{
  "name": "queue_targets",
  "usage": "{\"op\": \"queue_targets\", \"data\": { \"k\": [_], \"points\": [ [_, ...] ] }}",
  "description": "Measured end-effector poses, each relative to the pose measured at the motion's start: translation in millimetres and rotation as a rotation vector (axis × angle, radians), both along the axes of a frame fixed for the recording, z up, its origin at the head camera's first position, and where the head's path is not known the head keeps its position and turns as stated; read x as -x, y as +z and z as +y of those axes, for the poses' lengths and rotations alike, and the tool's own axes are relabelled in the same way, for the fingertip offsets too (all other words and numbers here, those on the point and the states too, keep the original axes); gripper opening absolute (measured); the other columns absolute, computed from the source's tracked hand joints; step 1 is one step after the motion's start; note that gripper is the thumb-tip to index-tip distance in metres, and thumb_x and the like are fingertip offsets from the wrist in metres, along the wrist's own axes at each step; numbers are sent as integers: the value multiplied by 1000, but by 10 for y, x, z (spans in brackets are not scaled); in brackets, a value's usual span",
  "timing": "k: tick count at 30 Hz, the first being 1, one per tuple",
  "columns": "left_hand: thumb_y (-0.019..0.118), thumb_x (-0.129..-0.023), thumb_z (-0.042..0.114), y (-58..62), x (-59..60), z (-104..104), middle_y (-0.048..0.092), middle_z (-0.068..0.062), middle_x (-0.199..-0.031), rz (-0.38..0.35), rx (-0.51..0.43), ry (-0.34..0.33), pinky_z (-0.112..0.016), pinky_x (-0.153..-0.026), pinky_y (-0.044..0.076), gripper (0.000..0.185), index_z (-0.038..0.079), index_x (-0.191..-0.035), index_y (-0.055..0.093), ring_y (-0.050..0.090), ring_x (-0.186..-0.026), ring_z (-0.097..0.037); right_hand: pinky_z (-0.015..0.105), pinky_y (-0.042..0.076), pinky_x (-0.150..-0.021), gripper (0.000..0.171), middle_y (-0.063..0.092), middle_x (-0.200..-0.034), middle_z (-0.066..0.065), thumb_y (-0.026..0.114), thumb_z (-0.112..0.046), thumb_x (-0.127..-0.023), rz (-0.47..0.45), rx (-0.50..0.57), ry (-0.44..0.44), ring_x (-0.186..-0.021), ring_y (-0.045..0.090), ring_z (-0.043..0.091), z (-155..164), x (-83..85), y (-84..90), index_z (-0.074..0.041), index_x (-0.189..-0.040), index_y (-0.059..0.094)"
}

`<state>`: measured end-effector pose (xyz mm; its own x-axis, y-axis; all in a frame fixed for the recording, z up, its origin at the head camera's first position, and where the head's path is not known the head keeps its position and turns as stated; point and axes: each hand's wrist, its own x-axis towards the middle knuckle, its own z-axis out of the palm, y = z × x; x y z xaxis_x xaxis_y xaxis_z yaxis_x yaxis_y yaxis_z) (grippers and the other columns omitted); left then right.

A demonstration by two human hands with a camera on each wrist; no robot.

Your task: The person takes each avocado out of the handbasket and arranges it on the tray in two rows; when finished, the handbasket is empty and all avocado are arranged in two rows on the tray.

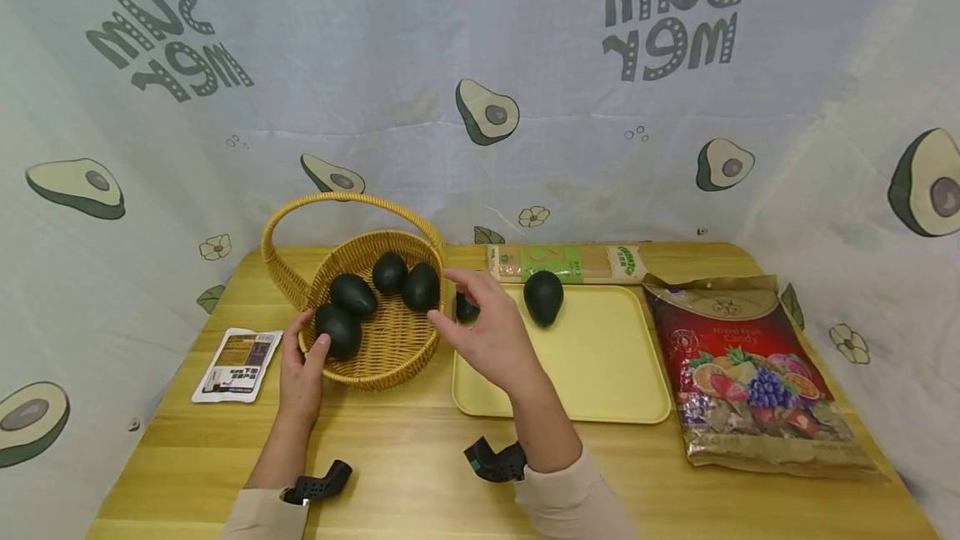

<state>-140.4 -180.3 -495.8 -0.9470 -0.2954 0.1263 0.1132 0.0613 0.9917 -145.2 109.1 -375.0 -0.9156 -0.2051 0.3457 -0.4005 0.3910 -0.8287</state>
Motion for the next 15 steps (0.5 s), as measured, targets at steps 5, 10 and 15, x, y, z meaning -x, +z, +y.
{"op": "queue_targets", "data": {
  "k": [5,10,15],
  "points": [
    [55,-102,10,-9,14,-8,34,-9,-161,16,24,11,-49,-125,15,51,10,-151,42,20,-154,-23,50,51,-103,52,62,-129,7,79,-18,-90,-50,-8,93,-119,60,25,-240,16,-93,-14,-138,61],
    [55,-101,11,-15,12,-16,34,-10,-161,14,28,13,-49,-125,16,51,10,-151,42,22,-153,-24,47,50,-107,49,61,-132,6,77,-17,-91,-153,18,144,-121,60,23,-457,58,-225,-13,-138,61],
    [55,-102,12,-30,22,-24,34,-8,-161,4,21,11,-47,-124,18,51,11,-151,42,23,-152,-23,51,52,-103,49,58,-138,10,75,-18,-93,-180,-42,178,-124,58,31,-686,150,-322,-13,-139,60]
  ]
}}
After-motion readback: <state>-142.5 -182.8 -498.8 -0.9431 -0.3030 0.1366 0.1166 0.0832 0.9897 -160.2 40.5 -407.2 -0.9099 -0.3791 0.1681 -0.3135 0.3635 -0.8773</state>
